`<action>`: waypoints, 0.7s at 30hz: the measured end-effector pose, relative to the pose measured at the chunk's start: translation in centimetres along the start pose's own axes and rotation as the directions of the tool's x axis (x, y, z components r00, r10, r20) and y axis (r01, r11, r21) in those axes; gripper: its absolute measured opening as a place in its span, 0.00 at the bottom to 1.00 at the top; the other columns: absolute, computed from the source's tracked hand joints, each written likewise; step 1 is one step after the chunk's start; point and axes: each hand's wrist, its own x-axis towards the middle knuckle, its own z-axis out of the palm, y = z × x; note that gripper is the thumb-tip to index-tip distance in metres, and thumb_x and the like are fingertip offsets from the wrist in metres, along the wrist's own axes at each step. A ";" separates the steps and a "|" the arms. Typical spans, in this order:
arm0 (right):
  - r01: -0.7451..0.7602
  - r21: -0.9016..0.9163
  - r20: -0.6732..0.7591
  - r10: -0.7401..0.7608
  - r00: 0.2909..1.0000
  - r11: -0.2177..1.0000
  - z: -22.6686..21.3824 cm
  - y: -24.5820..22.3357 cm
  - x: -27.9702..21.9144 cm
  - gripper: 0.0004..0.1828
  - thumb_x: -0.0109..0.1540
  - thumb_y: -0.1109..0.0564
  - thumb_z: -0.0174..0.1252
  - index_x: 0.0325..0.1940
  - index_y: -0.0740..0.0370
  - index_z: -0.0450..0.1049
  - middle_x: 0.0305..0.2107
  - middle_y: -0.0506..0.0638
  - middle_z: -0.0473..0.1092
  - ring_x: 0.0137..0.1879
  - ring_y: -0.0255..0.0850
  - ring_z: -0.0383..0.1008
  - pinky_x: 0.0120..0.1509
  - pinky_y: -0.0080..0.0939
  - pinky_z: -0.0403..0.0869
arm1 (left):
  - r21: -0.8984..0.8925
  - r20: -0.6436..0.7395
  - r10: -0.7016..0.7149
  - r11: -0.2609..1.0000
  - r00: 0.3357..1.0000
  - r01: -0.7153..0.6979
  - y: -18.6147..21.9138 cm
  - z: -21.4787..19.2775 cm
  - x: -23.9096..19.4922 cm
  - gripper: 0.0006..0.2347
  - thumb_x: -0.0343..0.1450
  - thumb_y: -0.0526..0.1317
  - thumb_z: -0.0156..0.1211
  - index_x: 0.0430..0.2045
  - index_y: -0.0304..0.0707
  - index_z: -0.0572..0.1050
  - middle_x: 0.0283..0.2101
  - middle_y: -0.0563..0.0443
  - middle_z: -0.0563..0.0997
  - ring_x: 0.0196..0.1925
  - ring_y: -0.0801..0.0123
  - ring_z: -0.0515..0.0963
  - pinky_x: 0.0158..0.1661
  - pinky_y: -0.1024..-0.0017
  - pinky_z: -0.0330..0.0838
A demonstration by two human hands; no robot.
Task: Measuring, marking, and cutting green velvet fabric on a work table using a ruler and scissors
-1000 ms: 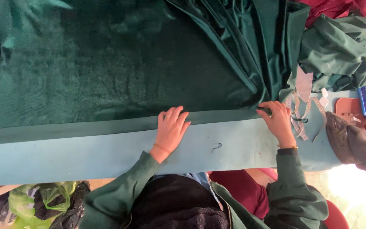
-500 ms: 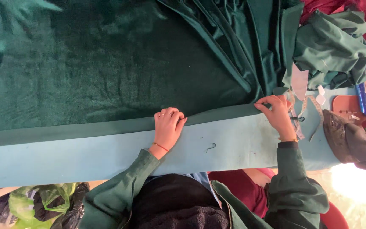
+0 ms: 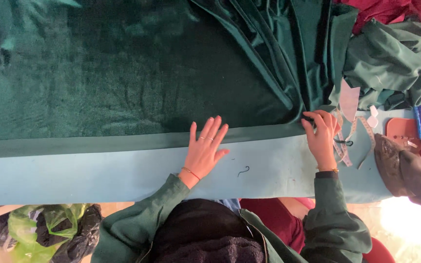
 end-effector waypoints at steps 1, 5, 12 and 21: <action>0.003 0.000 0.001 -0.003 1.000 1.000 -0.1 -0.1 -0.2 0.10 0.71 0.48 0.60 0.57 0.45 0.75 0.51 0.44 0.66 0.64 0.45 0.61 0.71 0.50 0.51 | 0.001 -0.001 -0.003 1.000 1.000 0.003 0.3 0.2 -0.2 0.29 0.77 0.58 0.46 0.74 0.49 0.55 0.79 0.45 0.53 0.80 0.57 0.52 0.71 0.38 0.44; -0.067 -0.005 -0.168 0.065 0.984 0.998 0.0 1.1 0.1 0.11 0.74 0.55 0.56 0.61 0.52 0.74 0.53 0.51 0.66 0.62 0.52 0.65 0.67 0.56 0.59 | 0.033 0.037 0.051 0.998 0.998 -0.052 1.1 1.4 -0.7 0.32 0.74 0.63 0.47 0.73 0.51 0.56 0.79 0.49 0.52 0.81 0.63 0.49 0.73 0.40 0.44; -0.369 0.174 -0.233 0.402 0.886 0.913 3.5 12.2 2.7 0.21 0.73 0.41 0.64 0.56 0.61 0.78 0.36 0.59 0.77 0.42 0.59 0.78 0.48 0.57 0.73 | 0.033 0.047 0.087 0.996 0.995 -0.088 2.7 2.2 1.4 0.34 0.75 0.65 0.40 0.74 0.47 0.55 0.79 0.49 0.50 0.81 0.64 0.46 0.75 0.40 0.41; -0.397 0.082 -0.349 0.399 0.848 0.914 5.0 15.0 3.8 0.16 0.60 0.46 0.75 0.39 0.54 0.76 0.28 0.49 0.74 0.40 0.54 0.78 0.48 0.51 0.73 | 0.029 0.123 0.148 0.988 0.981 -0.153 3.6 5.4 4.7 0.35 0.73 0.69 0.37 0.74 0.53 0.53 0.79 0.52 0.50 0.81 0.67 0.44 0.77 0.43 0.37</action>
